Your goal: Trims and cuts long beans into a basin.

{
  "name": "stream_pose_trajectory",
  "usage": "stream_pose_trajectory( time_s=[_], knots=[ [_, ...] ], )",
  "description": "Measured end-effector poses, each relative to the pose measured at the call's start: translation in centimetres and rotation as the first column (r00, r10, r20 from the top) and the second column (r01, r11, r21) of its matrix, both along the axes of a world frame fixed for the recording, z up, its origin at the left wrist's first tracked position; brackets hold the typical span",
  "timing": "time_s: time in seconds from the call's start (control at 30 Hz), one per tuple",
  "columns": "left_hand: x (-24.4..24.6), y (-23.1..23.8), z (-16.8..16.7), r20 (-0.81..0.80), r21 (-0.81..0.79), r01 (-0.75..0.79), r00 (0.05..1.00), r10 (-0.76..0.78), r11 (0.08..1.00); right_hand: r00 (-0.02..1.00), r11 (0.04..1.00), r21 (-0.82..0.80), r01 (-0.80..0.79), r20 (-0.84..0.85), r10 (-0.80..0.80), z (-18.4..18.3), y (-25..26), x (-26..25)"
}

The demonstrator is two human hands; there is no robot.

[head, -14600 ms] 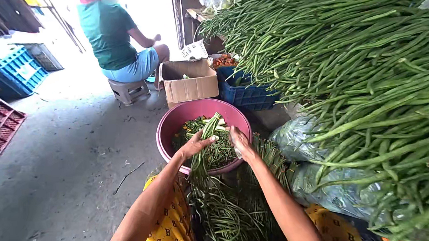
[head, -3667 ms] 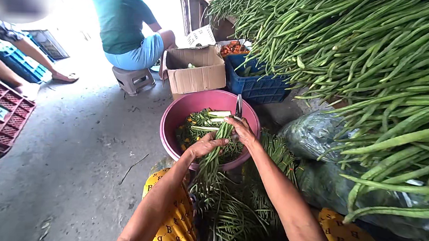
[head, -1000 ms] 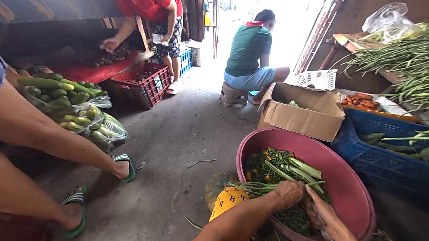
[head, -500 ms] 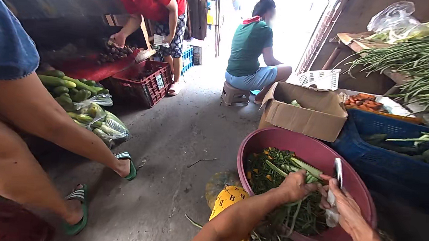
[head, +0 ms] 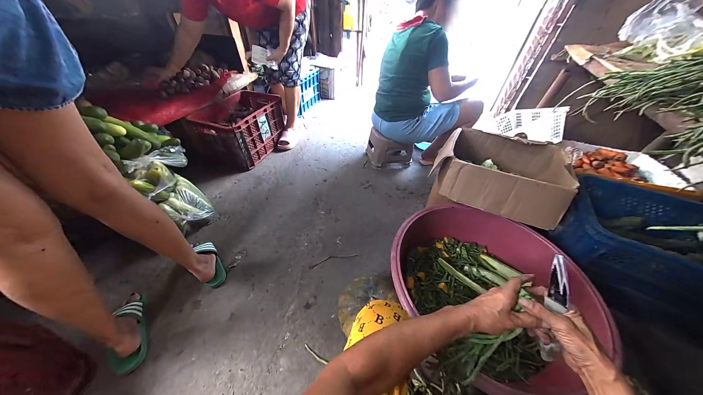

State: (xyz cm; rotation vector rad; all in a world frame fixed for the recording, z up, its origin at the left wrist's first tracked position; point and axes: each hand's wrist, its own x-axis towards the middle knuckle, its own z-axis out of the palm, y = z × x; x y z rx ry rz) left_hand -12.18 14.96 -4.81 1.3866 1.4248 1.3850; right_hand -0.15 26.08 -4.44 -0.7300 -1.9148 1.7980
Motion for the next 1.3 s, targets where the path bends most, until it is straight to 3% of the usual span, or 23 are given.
stream_pose_trajectory(
  time_s=[0.3,0.53,0.77,0.83,0.93,1.0,1.2,1.3],
  knots=[
    [0.2,0.3,-0.1,0.213,0.067,0.054,0.975,-0.067,0.996,0.998,0.996,0.089,0.01,0.054,-0.015,0.9,0.2,-0.2],
    [-0.4,-0.4,0.4,0.157,0.029,0.148,0.976,-0.151,0.989,0.998,0.995,0.099,0.0,0.055,-0.006,0.6,-0.4,0.1],
    [-0.6,0.9,-0.2,0.525,-0.137,0.086,0.851,-0.001,0.987,0.999,0.999,-0.022,-0.044,0.002,0.044,1.1,0.6,0.1],
    [-0.9,1.1,-0.6,0.498,-0.221,0.097,0.867,0.026,0.97,0.999,0.999,-0.029,-0.028,-0.041,0.026,1.4,1.0,0.2],
    [-0.9,0.5,-0.8,0.339,-0.271,0.235,0.931,-0.136,0.933,0.996,1.0,-0.009,0.012,-0.087,-0.012,2.4,1.8,0.6],
    [-0.8,0.1,0.0,0.252,-0.278,0.219,0.956,-0.148,0.935,0.992,0.999,0.014,0.037,-0.121,-0.035,2.6,2.7,1.0],
    [-0.2,0.7,-0.8,0.239,-0.237,0.205,0.96,-0.148,0.95,0.99,0.995,-0.068,0.067,-0.12,-0.075,1.5,3.9,1.4],
    [-0.2,0.7,-0.8,0.213,-0.275,0.171,0.971,-0.113,0.946,0.984,0.979,-0.117,0.164,-0.045,-0.17,1.3,3.4,1.5]
  ],
)
